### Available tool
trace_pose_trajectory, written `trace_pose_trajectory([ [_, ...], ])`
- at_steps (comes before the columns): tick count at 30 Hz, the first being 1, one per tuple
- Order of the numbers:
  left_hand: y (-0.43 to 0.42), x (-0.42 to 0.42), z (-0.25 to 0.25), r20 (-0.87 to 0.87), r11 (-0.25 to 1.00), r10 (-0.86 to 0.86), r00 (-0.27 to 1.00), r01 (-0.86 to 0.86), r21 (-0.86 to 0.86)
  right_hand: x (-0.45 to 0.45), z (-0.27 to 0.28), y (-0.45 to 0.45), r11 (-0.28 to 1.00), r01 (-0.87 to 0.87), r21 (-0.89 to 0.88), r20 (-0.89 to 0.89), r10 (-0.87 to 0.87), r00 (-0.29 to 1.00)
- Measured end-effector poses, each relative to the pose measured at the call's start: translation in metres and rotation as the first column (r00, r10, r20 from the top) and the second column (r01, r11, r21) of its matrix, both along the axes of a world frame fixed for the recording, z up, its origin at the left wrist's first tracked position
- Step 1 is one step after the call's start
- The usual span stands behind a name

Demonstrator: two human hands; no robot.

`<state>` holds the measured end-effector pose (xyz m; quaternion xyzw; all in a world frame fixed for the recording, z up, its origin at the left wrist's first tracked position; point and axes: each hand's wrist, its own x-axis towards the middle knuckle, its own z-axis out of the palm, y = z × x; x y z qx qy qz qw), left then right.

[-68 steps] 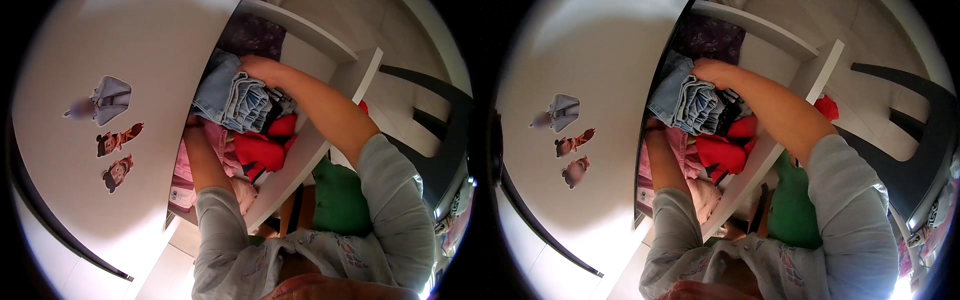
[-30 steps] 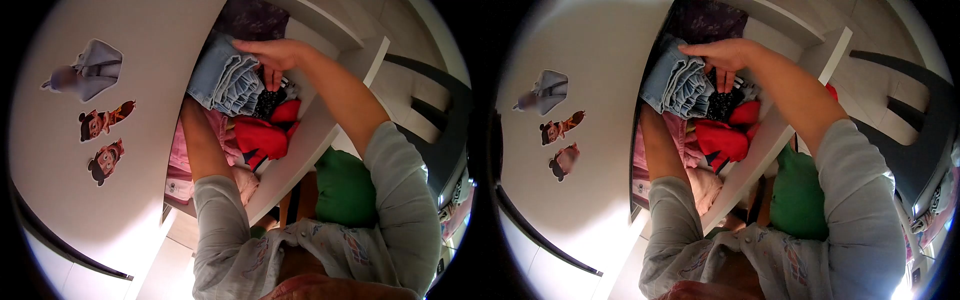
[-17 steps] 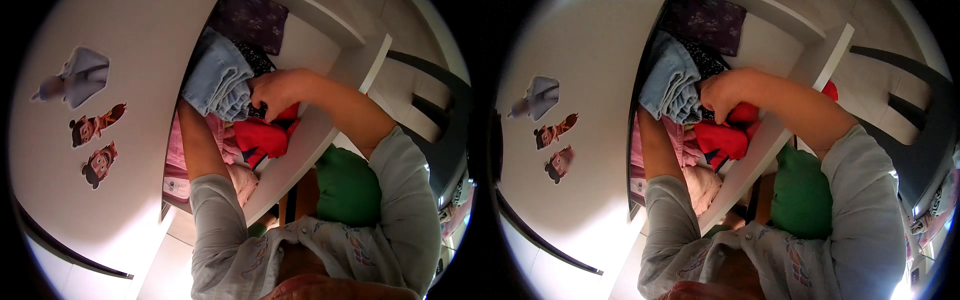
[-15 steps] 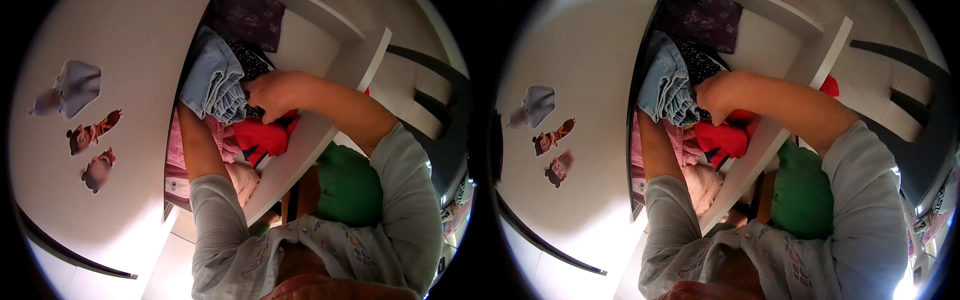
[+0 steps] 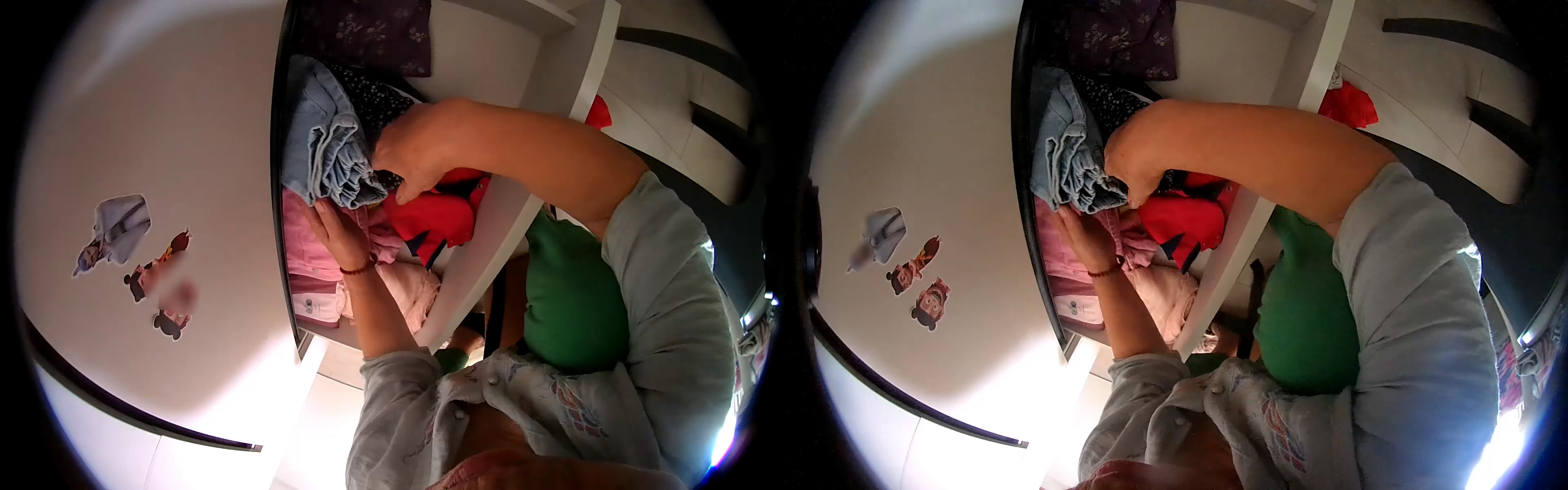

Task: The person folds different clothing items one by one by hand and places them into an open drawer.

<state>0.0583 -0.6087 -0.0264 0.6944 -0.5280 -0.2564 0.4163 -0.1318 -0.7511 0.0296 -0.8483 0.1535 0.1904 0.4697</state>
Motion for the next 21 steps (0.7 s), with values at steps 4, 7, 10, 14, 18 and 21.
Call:
trace_pose_trajectory([
  [4,-0.007,-0.029,0.034,-0.072,0.998,0.013,0.997,-0.018,-0.066,0.001,-0.012,0.004,0.996,-0.001,-0.091,0.095,0.010,0.995],
  [7,-0.026,-0.036,0.046,0.434,0.993,-0.118,0.893,0.118,0.026,0.000,-0.011,0.003,0.997,-0.001,-0.078,0.085,0.008,0.996],
  [10,-0.044,-0.044,0.058,0.672,0.967,-0.253,0.696,0.159,0.200,-0.006,-0.006,-0.002,0.995,0.099,0.011,0.095,-0.100,0.990],
  [14,-0.050,-0.049,0.054,0.688,0.960,-0.266,0.675,0.126,0.248,-0.006,-0.009,-0.003,0.997,0.075,0.001,0.111,-0.074,0.991],
  [18,-0.048,-0.041,0.035,0.651,0.985,-0.171,0.739,0.139,0.100,-0.002,-0.021,-0.001,0.995,0.103,-0.011,0.197,-0.098,0.975],
  [21,-0.046,-0.032,0.039,0.539,0.986,-0.168,0.826,0.140,0.093,0.001,-0.017,-0.002,0.997,0.070,0.007,0.137,-0.071,0.988],
])
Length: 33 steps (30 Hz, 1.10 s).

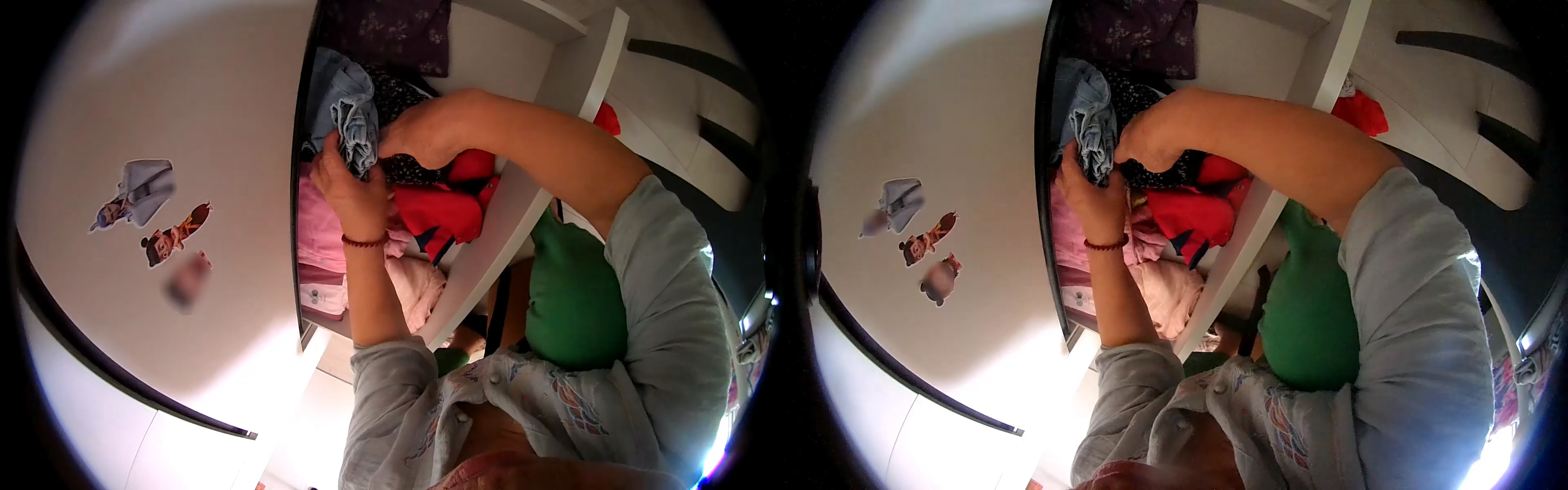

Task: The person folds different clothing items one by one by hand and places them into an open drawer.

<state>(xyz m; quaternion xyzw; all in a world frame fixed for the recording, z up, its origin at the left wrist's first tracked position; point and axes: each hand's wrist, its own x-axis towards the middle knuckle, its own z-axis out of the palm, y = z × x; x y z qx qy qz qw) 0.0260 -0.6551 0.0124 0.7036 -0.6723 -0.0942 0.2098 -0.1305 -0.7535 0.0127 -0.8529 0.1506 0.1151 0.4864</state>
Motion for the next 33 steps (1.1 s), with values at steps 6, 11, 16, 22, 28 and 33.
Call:
trace_pose_trajectory([
  [6,0.014,-0.001,0.033,-0.023,0.998,0.068,0.997,-0.068,0.001,-0.006,0.009,0.000,0.990,0.024,0.136,0.116,-0.040,0.992],
  [11,0.043,0.013,0.044,-0.075,0.989,0.128,0.989,-0.132,-0.061,-0.001,0.000,-0.010,0.994,0.101,0.036,-0.038,-0.100,0.994],
  [16,0.090,0.012,0.092,-0.170,0.958,0.187,0.967,-0.218,-0.186,-0.002,0.010,-0.012,0.967,0.251,-0.040,-0.059,-0.253,0.966],
  [22,0.127,0.010,0.183,-0.394,0.943,0.255,0.883,-0.317,-0.100,-0.001,0.021,-0.005,0.737,0.616,-0.277,0.274,-0.554,0.786],
  [28,0.163,0.048,0.251,-0.402,0.778,0.418,0.815,-0.549,-0.305,0.001,0.023,0.011,0.854,0.428,-0.297,0.735,-0.082,0.674],
  [33,0.149,0.046,0.257,-0.228,0.939,0.171,0.958,-0.229,-0.257,-0.011,0.045,-0.008,0.866,0.173,0.469,0.299,-0.340,0.892],
])
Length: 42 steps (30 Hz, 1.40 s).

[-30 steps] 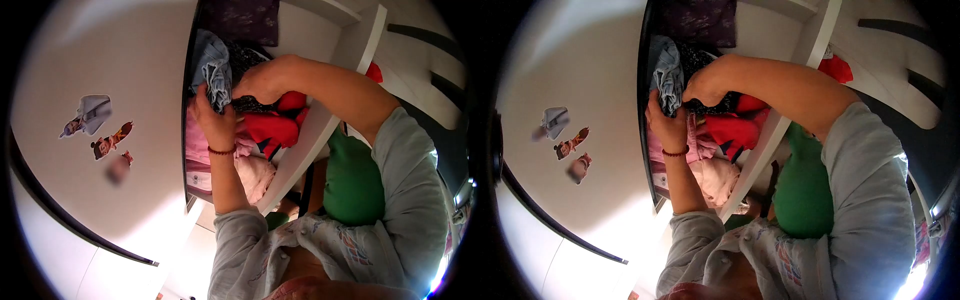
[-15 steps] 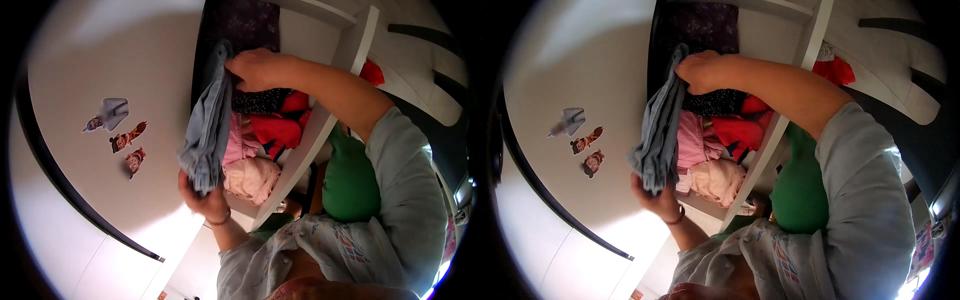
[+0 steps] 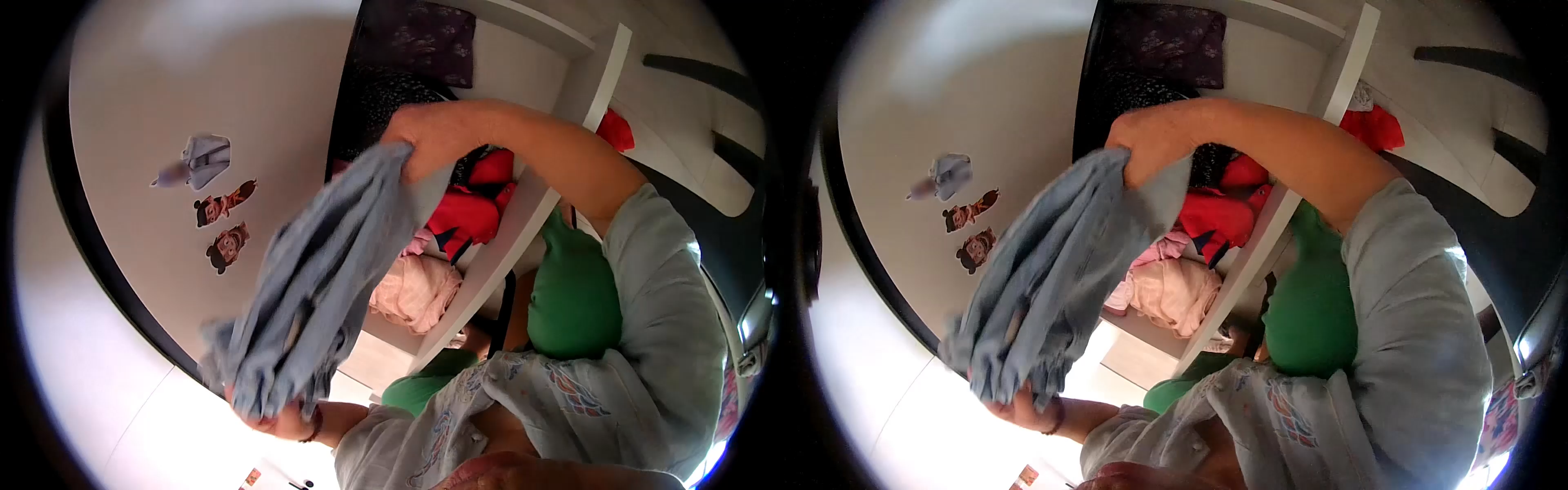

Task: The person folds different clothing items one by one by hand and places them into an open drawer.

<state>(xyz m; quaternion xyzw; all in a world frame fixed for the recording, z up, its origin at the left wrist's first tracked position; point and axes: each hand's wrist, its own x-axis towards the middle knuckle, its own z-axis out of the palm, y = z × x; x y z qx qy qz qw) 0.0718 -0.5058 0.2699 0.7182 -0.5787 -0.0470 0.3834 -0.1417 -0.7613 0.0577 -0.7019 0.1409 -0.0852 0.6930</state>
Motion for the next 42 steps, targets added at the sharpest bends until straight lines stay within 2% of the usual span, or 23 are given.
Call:
trace_pose_trajectory([
  [1,-0.017,-0.008,-0.014,0.065,0.999,-0.034,0.997,0.034,0.002,0.002,-0.002,-0.003,1.000,-0.005,-0.002,-0.002,0.005,1.000],
  [3,-0.044,-0.022,-0.040,-0.016,0.969,-0.152,0.988,0.152,0.195,0.008,-0.012,-0.008,0.979,0.187,-0.081,-0.232,-0.201,0.952],
  [4,-0.055,-0.029,-0.052,0.068,0.944,-0.171,0.983,0.144,0.298,0.016,-0.028,-0.010,0.980,0.177,-0.090,-0.234,-0.193,0.953],
  [6,-0.081,-0.040,-0.071,0.239,0.876,-0.306,0.921,0.174,0.450,0.032,-0.062,-0.014,0.909,0.394,0.139,-0.211,-0.361,0.908],
  [7,-0.094,-0.047,-0.078,0.322,0.834,-0.413,0.852,0.213,0.509,0.030,-0.060,-0.015,0.913,0.387,0.129,-0.207,-0.357,0.911],
  [9,-0.109,-0.058,-0.099,0.415,0.844,-0.430,0.802,0.195,0.499,0.028,-0.059,-0.015,0.853,0.466,-0.235,-0.166,-0.507,0.846],
  [10,-0.114,-0.062,-0.109,0.501,0.848,-0.454,0.737,0.185,0.497,0.034,-0.074,-0.021,0.860,0.403,-0.313,-0.183,-0.471,0.863],
  [11,-0.119,-0.062,-0.118,0.503,0.850,-0.448,0.739,0.178,0.496,0.033,-0.090,-0.024,0.862,0.398,-0.314,-0.181,-0.466,0.866],
  [13,-0.124,-0.058,-0.138,0.524,0.883,-0.413,0.745,0.189,0.429,0.031,-0.095,-0.029,0.886,0.232,-0.401,-0.356,-0.384,0.852],
  [15,-0.124,-0.052,-0.157,0.553,0.903,-0.391,0.736,0.190,0.385,0.031,-0.098,-0.034,0.906,0.141,-0.398,-0.431,-0.321,0.843],
  [19,-0.117,-0.046,-0.193,0.586,0.935,-0.275,0.762,0.070,0.348,0.029,-0.099,-0.037,0.924,-0.040,-0.381,-0.593,-0.212,0.777],
  [23,-0.128,-0.026,-0.246,0.657,0.958,-0.267,0.704,0.119,0.263,0.024,-0.094,-0.036,0.943,0.015,-0.332,-0.553,-0.207,0.807],
  [26,-0.142,-0.022,-0.272,0.556,0.909,-0.167,0.814,-0.091,0.407,0.027,-0.101,-0.036,0.980,0.004,-0.200,-0.673,-0.140,0.726],
  [29,-0.155,-0.027,-0.290,0.609,0.943,-0.080,0.789,-0.138,0.303,0.022,-0.104,-0.035,0.969,0.023,-0.248,-0.635,-0.180,0.751],
  [30,-0.160,-0.028,-0.289,0.608,0.943,-0.083,0.790,-0.136,0.304,0.018,-0.104,-0.036,0.974,0.047,-0.221,-0.558,-0.166,0.813],
  [31,-0.165,-0.029,-0.287,0.554,0.912,-0.044,0.831,-0.193,0.363,0.017,-0.104,-0.036,0.979,0.067,-0.192,-0.475,-0.153,0.867],
  [33,-0.177,-0.021,-0.294,0.499,0.872,0.000,0.866,-0.245,0.424,0.014,-0.095,-0.035,0.977,0.111,-0.180,-0.497,-0.188,0.847],
  [35,-0.193,0.017,-0.322,0.434,0.614,0.034,0.900,-0.361,0.702,0.017,-0.089,-0.034,0.973,0.151,-0.174,-0.524,-0.221,0.822],
  [36,-0.197,0.045,-0.339,0.427,0.617,0.037,0.903,-0.357,0.702,0.017,-0.088,-0.035,0.976,0.129,-0.177,-0.545,-0.207,0.812],
  [38,-0.201,0.091,-0.372,0.705,0.901,-0.109,0.701,-0.229,0.368,0.018,-0.094,-0.036,0.977,0.108,-0.185,-0.576,-0.197,0.794],
  [39,-0.206,0.096,-0.374,0.755,0.943,-0.077,0.651,-0.198,0.268,0.019,-0.098,-0.033,0.969,0.161,-0.187,-0.541,-0.238,0.807],
  [41,-0.209,0.097,-0.381,0.718,0.923,-0.009,0.696,-0.271,0.273,0.015,-0.108,-0.037,0.956,0.226,-0.190,-0.515,-0.293,0.806],
  [42,-0.210,0.092,-0.381,0.688,0.899,0.028,0.725,-0.319,0.300,0.013,-0.097,-0.039,0.972,0.184,-0.144,-0.551,-0.233,0.801],
])
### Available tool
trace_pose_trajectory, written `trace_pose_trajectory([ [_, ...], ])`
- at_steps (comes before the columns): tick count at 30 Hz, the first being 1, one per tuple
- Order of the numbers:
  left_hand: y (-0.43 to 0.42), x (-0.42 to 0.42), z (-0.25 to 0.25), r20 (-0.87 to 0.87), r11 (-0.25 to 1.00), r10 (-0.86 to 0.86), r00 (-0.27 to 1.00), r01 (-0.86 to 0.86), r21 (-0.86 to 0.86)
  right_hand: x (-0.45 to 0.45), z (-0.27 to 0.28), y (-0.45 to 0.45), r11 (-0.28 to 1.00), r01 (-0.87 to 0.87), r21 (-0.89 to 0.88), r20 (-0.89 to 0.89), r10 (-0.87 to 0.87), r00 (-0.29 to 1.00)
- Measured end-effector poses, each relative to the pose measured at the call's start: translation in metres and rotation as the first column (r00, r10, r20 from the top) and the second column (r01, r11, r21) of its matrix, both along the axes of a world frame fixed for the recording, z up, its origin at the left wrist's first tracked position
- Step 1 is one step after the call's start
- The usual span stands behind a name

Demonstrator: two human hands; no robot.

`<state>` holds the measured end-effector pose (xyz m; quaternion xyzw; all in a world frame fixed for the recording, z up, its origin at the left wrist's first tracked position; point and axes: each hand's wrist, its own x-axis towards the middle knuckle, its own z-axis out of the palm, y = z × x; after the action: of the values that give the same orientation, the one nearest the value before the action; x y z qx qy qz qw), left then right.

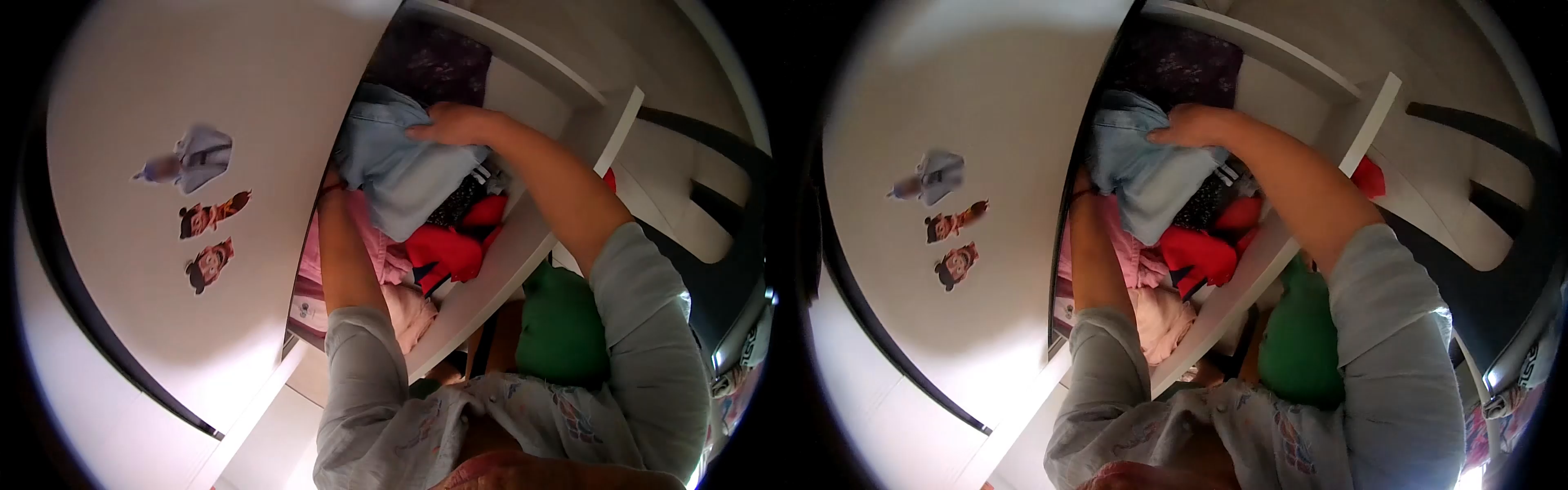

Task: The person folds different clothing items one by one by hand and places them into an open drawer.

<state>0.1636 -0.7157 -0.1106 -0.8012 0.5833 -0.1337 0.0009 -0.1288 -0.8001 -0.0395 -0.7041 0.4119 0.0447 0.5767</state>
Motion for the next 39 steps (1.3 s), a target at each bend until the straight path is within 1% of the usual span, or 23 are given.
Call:
trace_pose_trajectory([
  [1,-0.003,-0.002,0.003,-0.038,0.999,0.046,0.998,-0.045,0.018,-0.001,0.006,0.000,0.998,-0.041,0.057,-0.024,0.042,0.999],
  [3,-0.007,-0.004,0.006,-0.093,0.992,0.122,0.988,-0.118,0.053,-0.002,0.004,-0.001,0.996,-0.012,0.086,-0.013,0.013,1.000],
  [5,-0.007,-0.005,0.009,-0.131,0.988,0.153,0.979,-0.148,0.046,-0.004,0.004,-0.004,0.995,0.026,0.098,0.001,-0.026,1.000],
  [7,-0.008,-0.008,0.009,-0.166,0.983,0.182,0.969,-0.177,0.041,-0.008,0.016,-0.001,0.963,0.131,0.233,0.081,-0.154,0.985],
  [8,-0.011,-0.010,0.007,-0.180,0.980,0.197,0.964,-0.193,0.045,-0.007,0.011,-0.002,0.964,0.143,0.224,0.075,-0.164,0.984],
  [10,-0.018,-0.010,0.004,-0.197,0.971,0.238,0.951,-0.230,0.063,-0.001,-0.007,-0.002,0.956,0.081,0.282,0.104,-0.114,0.988],
  [11,-0.024,-0.009,0.002,-0.198,0.967,0.255,0.947,-0.246,0.069,0.000,-0.015,-0.002,0.958,0.074,0.277,0.095,-0.105,0.990],
  [14,-0.029,-0.013,0.005,-0.220,0.964,0.267,0.938,-0.258,0.066,0.000,-0.024,0.000,0.959,0.086,0.269,0.141,-0.127,0.982],
  [15,-0.025,-0.017,0.006,-0.236,0.966,0.259,0.937,-0.255,0.050,-0.002,-0.021,-0.001,0.945,0.112,0.308,0.138,-0.160,0.977],
  [17,-0.007,-0.027,0.009,-0.330,0.969,0.230,0.916,-0.248,-0.014,-0.004,-0.008,-0.001,0.927,0.138,0.349,0.144,-0.198,0.970],
  [19,0.011,-0.038,0.014,-0.472,0.962,0.185,0.862,-0.258,-0.094,-0.005,0.007,0.001,0.899,0.344,0.270,0.003,-0.358,0.934],
  [22,0.022,-0.043,0.016,-0.597,0.960,0.176,0.783,-0.270,-0.071,-0.005,-0.001,0.000,0.887,0.311,0.341,0.024,-0.339,0.941],
  [23,0.017,-0.039,0.018,-0.586,0.964,0.206,0.784,-0.266,-0.017,-0.003,-0.006,0.000,0.888,0.304,0.345,0.023,-0.332,0.943],
  [25,0.002,-0.023,0.020,-0.503,0.958,0.286,0.816,-0.263,0.118,0.003,-0.015,-0.001,0.827,0.330,0.454,0.059,-0.398,0.915],
  [26,-0.003,-0.020,0.019,-0.424,0.956,0.293,0.857,-0.257,0.141,0.004,-0.016,0.000,0.832,0.323,0.452,0.065,-0.391,0.918],
  [28,-0.008,-0.019,0.017,-0.250,0.957,0.282,0.926,-0.253,0.142,0.006,-0.008,0.001,0.903,0.219,0.370,0.148,-0.290,0.946],
  [29,-0.006,-0.018,0.016,-0.184,0.962,0.267,0.946,-0.249,0.115,0.005,-0.004,0.001,0.906,0.213,0.366,0.153,-0.284,0.947],
  [31,0.004,-0.016,0.017,-0.091,0.969,0.243,0.966,-0.238,0.067,0.000,0.016,-0.003,0.927,0.050,0.372,0.302,-0.172,0.938],
  [33,0.014,-0.016,0.018,-0.046,0.974,0.224,0.974,-0.222,0.038,0.004,0.013,-0.003,0.918,0.056,0.393,0.307,-0.188,0.933],
  [35,0.013,-0.019,0.016,0.013,0.973,0.223,0.975,-0.223,0.058,0.004,0.000,0.001,0.901,0.061,0.429,0.301,-0.207,0.931],
  [37,0.003,-0.021,0.015,0.173,0.963,0.219,0.960,-0.242,0.121,0.014,-0.011,-0.004,0.937,0.277,0.214,0.162,-0.313,0.936],
  [38,0.002,-0.023,0.017,0.270,0.956,0.199,0.942,-0.247,0.156,0.013,-0.015,-0.006,0.939,0.277,0.206,0.168,-0.313,0.935],
  [39,0.001,-0.026,0.021,0.360,0.949,0.173,0.917,-0.253,0.188,0.012,-0.008,-0.006,0.955,0.296,0.023,0.120,-0.296,0.948],
])
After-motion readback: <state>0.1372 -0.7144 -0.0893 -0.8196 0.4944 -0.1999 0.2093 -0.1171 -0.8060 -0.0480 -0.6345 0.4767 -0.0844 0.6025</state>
